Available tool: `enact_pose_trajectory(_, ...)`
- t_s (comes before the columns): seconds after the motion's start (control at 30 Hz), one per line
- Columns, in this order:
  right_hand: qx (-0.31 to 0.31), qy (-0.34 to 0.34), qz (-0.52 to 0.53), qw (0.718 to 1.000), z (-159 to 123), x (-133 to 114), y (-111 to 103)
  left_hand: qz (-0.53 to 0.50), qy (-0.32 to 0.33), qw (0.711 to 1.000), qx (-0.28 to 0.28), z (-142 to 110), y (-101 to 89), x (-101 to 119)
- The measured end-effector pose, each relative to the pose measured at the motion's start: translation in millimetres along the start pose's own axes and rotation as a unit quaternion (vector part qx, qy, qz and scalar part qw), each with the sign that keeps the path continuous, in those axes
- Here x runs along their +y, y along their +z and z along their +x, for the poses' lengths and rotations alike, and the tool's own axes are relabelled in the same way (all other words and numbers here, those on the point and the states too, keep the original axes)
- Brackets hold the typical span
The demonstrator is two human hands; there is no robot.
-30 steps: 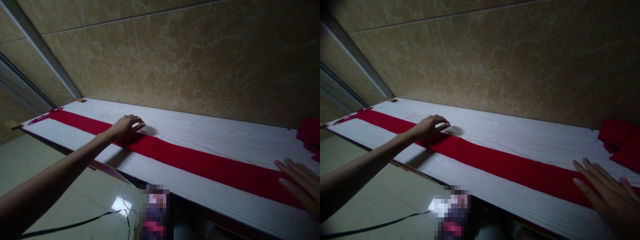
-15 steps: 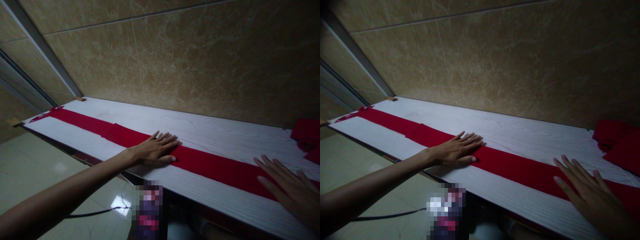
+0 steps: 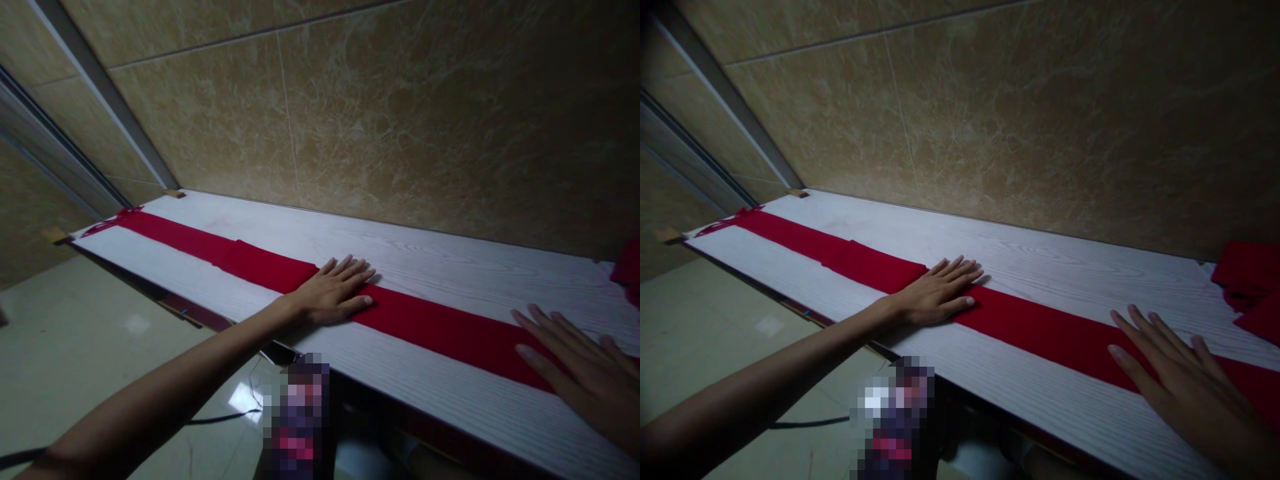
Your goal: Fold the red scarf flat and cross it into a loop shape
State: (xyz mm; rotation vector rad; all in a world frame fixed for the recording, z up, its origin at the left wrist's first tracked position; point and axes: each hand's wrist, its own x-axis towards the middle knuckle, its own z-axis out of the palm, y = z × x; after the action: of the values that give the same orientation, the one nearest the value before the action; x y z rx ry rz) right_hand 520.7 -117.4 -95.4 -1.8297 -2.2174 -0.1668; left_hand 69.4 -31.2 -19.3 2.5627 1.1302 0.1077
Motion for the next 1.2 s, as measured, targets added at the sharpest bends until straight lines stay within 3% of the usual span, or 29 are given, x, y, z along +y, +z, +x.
enact_pose_trajectory(0.13,-0.052,0.02,0.007,0.998,13,-16,0,0.018,-0.024,0.999,-0.012,0,-7.0,-8)
enact_pose_trajectory(0.23,-0.065,0.067,0.027,0.995,17,-20,-4,0.021,-0.036,0.999,-0.035,8,-15.1,3)
enact_pose_trajectory(0.33,-0.061,0.094,0.051,0.992,27,-25,-12,0.013,-0.007,0.999,-0.032,35,-24.3,29)
enact_pose_trajectory(0.43,-0.061,0.078,0.067,0.993,47,-36,-18,-0.018,0.047,0.998,-0.046,75,-27.2,58)
enact_pose_trajectory(0.57,-0.055,0.061,0.065,0.995,72,-55,-15,-0.014,0.089,0.995,-0.042,111,-12.3,77)
enact_pose_trajectory(0.7,-0.057,0.051,0.053,0.996,77,-57,-3,0.018,0.114,0.993,-0.004,116,7.2,68)
enact_pose_trajectory(0.8,-0.019,0.041,0.079,0.996,73,-51,-1,0.01,0.119,0.993,0.003,113,10.1,60)
enact_pose_trajectory(0.97,0.06,0.029,0.144,0.987,77,-51,-21,0.053,0.152,0.986,0.042,114,1.3,57)
enact_pose_trajectory(1.2,0.077,0.082,0.141,0.984,79,-66,-49,0.077,0.213,0.973,0.044,118,1.4,58)
